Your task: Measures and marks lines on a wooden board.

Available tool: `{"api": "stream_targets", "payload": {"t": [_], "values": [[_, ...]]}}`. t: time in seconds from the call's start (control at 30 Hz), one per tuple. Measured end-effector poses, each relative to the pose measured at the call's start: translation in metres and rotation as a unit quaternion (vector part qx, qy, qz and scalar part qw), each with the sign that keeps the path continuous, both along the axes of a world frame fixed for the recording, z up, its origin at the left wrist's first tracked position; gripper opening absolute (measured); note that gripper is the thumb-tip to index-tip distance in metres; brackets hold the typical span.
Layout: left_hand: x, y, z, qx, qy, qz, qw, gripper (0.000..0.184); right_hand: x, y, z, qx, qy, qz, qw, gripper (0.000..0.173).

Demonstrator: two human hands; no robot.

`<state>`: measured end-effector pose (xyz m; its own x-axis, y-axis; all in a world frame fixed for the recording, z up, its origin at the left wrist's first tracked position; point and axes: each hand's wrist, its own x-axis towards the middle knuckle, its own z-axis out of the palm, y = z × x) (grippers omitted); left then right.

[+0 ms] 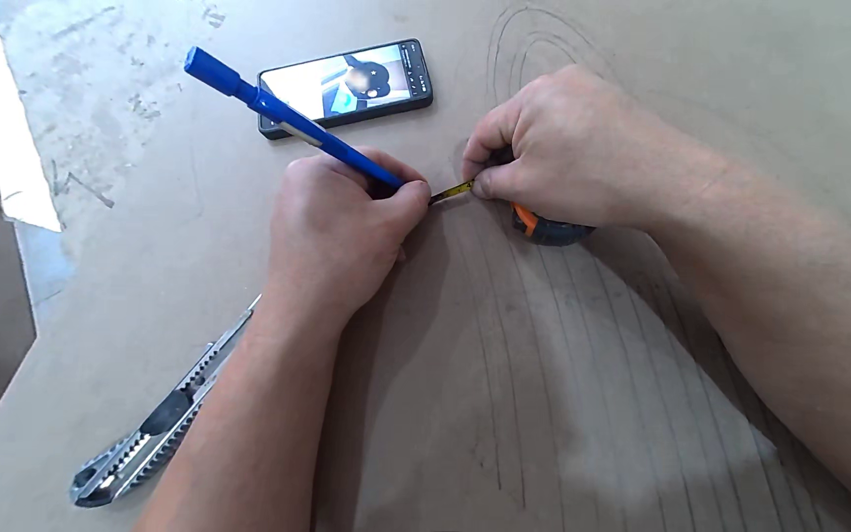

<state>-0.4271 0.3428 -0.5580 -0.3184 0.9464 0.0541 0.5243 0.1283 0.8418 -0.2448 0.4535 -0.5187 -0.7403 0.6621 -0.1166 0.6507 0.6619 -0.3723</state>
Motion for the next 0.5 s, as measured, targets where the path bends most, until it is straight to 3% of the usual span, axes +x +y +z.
{"api": "stream_targets", "payload": {"t": [0.5], "values": [[0.0017,-0.0001,0.0012,-0.004,-0.009,0.013,1.0,0.001,0.0003,0.0004,-0.0002,0.001,-0.003,-0.003,1.0,0.012]]}}
